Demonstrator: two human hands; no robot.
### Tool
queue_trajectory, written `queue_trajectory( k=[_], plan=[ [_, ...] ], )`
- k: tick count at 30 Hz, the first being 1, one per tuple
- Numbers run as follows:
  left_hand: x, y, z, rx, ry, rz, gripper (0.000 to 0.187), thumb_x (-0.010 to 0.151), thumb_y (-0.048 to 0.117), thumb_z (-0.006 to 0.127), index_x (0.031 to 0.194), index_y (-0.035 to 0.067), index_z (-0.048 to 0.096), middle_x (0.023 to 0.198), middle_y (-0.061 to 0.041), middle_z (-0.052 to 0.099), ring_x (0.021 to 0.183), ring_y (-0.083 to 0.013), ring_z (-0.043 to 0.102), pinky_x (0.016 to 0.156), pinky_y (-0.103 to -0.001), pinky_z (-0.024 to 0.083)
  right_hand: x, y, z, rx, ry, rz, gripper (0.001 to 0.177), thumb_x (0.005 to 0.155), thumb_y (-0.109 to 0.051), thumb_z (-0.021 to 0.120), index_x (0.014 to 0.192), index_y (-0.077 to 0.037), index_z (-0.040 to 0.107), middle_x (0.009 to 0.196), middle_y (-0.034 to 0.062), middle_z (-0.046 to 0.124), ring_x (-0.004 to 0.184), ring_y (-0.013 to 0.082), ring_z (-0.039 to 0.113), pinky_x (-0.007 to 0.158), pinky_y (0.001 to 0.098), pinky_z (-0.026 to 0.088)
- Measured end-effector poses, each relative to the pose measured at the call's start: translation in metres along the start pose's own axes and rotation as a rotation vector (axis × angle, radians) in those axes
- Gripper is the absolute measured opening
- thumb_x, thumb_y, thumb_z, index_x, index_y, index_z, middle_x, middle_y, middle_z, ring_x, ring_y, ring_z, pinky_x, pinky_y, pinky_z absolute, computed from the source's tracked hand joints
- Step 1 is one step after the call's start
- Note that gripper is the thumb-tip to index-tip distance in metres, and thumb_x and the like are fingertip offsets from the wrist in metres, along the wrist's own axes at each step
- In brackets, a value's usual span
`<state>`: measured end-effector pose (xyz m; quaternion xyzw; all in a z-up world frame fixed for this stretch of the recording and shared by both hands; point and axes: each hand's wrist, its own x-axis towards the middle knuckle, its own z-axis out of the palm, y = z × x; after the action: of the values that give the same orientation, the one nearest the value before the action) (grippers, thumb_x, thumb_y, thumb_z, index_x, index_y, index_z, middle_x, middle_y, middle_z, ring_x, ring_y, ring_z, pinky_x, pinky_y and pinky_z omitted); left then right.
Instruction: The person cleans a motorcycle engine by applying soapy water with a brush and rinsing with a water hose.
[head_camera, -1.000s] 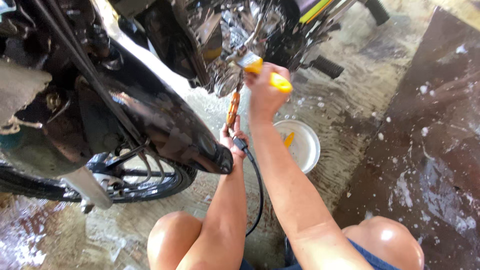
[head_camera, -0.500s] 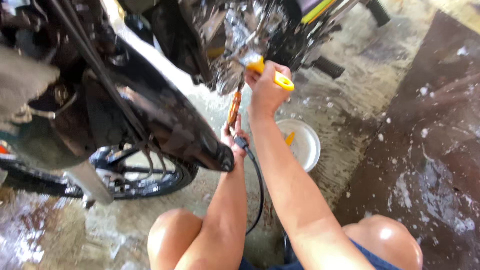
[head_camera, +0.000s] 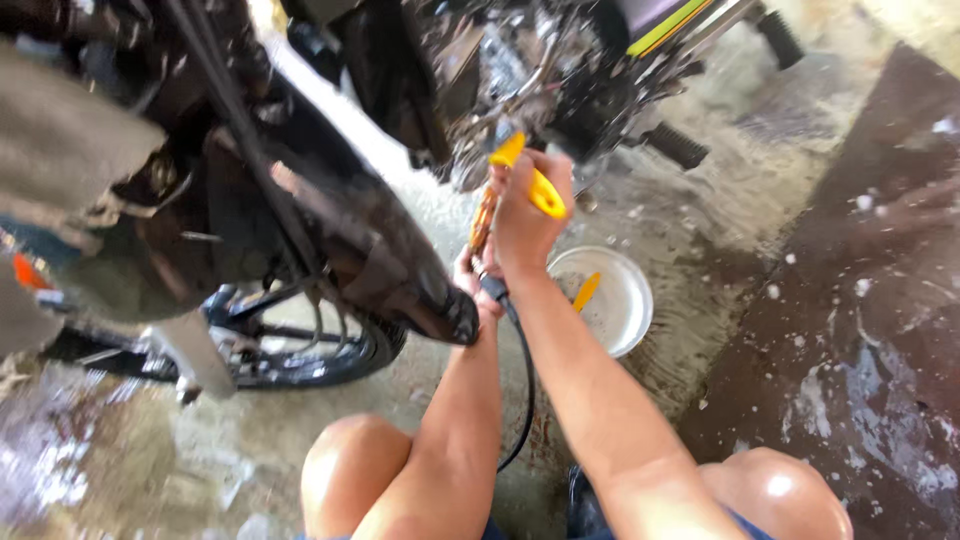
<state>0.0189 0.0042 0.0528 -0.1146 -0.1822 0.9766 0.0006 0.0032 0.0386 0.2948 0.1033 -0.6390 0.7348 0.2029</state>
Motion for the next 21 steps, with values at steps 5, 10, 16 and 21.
queue_trajectory(
  k=[5, 10, 16, 21],
  plan=[
    [0.017, 0.006, -0.002, 0.02, -0.026, 0.036, 0.044, 0.1, 0.037, 0.057, 0.135, 0.011, 0.062, 0.135, -0.007, 0.073, 0.059, -0.017, 0.061, 0.059, -0.031, 0.054, -0.022, -0.023, -0.002, -0.27, -0.168, -0.415, 0.01, 0.097, -0.005, 0.065, 0.106, -0.003, 0.062, 0.092, 0.0117, 0.069, 0.084, 0.0241, 0.074, 0.075, 0.0331, 0.058],
    [0.004, 0.016, -0.016, 0.03, -0.002, 0.071, 0.044, 0.099, 0.038, 0.057, 0.134, 0.012, 0.062, 0.135, -0.006, 0.073, 0.058, -0.0165, 0.06, 0.057, -0.031, 0.053, -0.024, -0.003, -0.007, -0.659, -0.596, -0.354, 0.019, 0.092, -0.009, 0.071, 0.108, -0.009, 0.062, 0.097, 0.0126, 0.068, 0.088, 0.036, 0.07, 0.074, 0.0446, 0.058],
    [0.011, 0.017, -0.021, 0.05, 0.011, 0.064, 0.044, 0.099, 0.038, 0.057, 0.134, 0.013, 0.062, 0.135, -0.006, 0.072, 0.057, -0.016, 0.059, 0.056, -0.03, 0.053, -0.015, 0.002, 0.008, -0.57, -0.566, -0.37, 0.018, 0.091, -0.011, 0.066, 0.108, -0.009, 0.06, 0.097, 0.014, 0.069, 0.089, 0.0382, 0.068, 0.072, 0.0482, 0.056],
    [0.018, 0.014, -0.026, 0.041, 0.004, 0.059, 0.043, 0.098, 0.038, 0.057, 0.133, 0.013, 0.062, 0.134, -0.005, 0.072, 0.056, -0.0156, 0.059, 0.055, -0.03, 0.052, -0.003, 0.01, 0.02, -0.572, -0.454, -0.46, 0.013, 0.097, -0.012, 0.066, 0.109, -0.013, 0.06, 0.099, 0.012, 0.071, 0.087, 0.0352, 0.071, 0.075, 0.0484, 0.057]
  ],
)
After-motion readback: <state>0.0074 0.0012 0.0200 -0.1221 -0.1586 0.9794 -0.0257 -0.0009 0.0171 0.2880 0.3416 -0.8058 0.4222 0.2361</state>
